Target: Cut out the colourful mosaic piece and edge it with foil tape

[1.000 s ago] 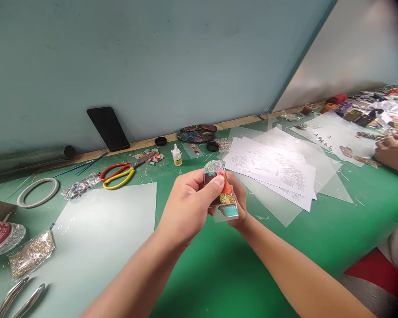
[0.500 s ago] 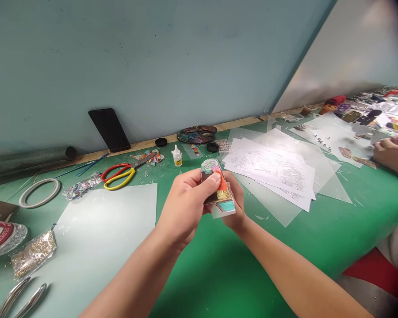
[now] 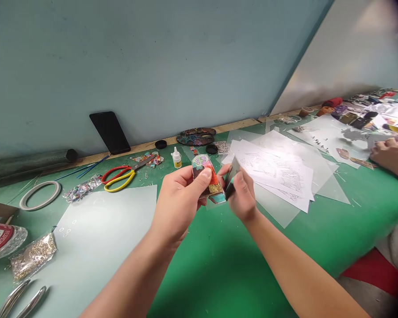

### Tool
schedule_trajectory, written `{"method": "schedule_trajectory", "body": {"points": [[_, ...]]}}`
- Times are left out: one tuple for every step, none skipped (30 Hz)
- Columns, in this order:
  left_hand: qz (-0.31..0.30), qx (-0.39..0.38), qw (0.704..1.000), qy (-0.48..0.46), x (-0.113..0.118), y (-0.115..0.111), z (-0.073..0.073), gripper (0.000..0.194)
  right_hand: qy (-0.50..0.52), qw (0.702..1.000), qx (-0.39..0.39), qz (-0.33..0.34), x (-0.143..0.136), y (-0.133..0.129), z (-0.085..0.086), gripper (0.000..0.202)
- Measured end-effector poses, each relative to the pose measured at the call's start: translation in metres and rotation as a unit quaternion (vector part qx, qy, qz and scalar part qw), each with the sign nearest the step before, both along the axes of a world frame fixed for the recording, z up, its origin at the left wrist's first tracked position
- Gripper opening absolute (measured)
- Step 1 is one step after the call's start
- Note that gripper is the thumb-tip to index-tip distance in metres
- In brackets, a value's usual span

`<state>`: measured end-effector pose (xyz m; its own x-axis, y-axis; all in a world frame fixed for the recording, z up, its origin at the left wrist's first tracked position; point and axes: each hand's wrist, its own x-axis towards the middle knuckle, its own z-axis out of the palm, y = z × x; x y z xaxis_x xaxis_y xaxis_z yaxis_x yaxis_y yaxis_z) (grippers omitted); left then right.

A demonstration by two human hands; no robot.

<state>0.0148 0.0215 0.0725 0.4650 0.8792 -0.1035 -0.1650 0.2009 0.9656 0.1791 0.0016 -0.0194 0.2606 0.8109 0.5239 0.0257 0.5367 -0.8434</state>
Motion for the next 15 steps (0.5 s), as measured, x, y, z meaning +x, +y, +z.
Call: {"method": "schedule_trajectory", "body": {"points": [[0.013,-0.003,1.000,-0.006,0.000,0.001,0.000,0.030,-0.043,0.999,0.009,0.002,-0.003,-0.003,0.000,0.034],[0.025,-0.004,1.000,-0.013,0.000,0.002,0.000,0.030,-0.084,0.996,0.016,0.001,-0.006,-0.006,0.001,0.034],[0.034,-0.005,0.999,-0.019,0.000,0.003,-0.001,0.030,-0.120,0.993,0.022,0.000,-0.009,-0.007,0.000,0.034],[0.040,-0.006,0.999,-0.022,0.000,0.003,-0.001,0.030,-0.143,0.989,0.024,0.000,-0.011,-0.008,0.000,0.035],[0.042,-0.006,0.999,-0.024,0.000,0.003,0.000,0.030,-0.151,0.988,0.023,0.005,-0.013,-0.009,-0.001,0.036],[0.040,-0.007,0.999,-0.025,0.000,0.003,0.000,0.030,-0.146,0.989,0.019,0.015,-0.015,-0.009,-0.003,0.036],[0.038,-0.009,0.999,-0.026,0.000,0.003,0.000,0.030,-0.132,0.991,0.014,0.028,-0.016,-0.009,-0.004,0.037],[0.033,-0.010,0.999,-0.026,0.000,0.002,0.001,0.031,-0.117,0.992,0.007,0.042,-0.017,-0.009,-0.005,0.037],[0.028,-0.011,0.999,-0.026,0.000,0.002,0.001,0.031,-0.102,0.993,0.002,0.053,-0.018,-0.009,-0.006,0.037],[0.021,-0.011,0.999,-0.023,0.000,0.001,0.001,0.031,-0.088,0.994,-0.005,0.060,-0.019,-0.009,-0.007,0.036],[0.013,-0.008,1.000,-0.020,0.001,0.000,0.001,0.031,-0.077,0.995,-0.011,0.064,-0.020,-0.009,-0.007,0.036],[0.004,-0.003,1.000,-0.015,0.001,-0.001,0.000,0.031,-0.069,0.995,-0.018,0.065,-0.020,-0.009,-0.007,0.036],[-0.002,0.002,1.000,-0.010,0.002,-0.002,0.000,0.031,-0.064,0.996,-0.022,0.064,-0.021,-0.009,-0.006,0.035],[-0.006,0.006,1.000,-0.006,0.003,-0.003,-0.001,0.031,-0.062,0.996,-0.024,0.060,-0.021,-0.009,-0.006,0.035],[-0.010,0.010,1.000,-0.003,0.004,-0.004,-0.001,0.031,-0.062,0.996,-0.024,0.053,-0.020,-0.009,-0.005,0.034]]}}
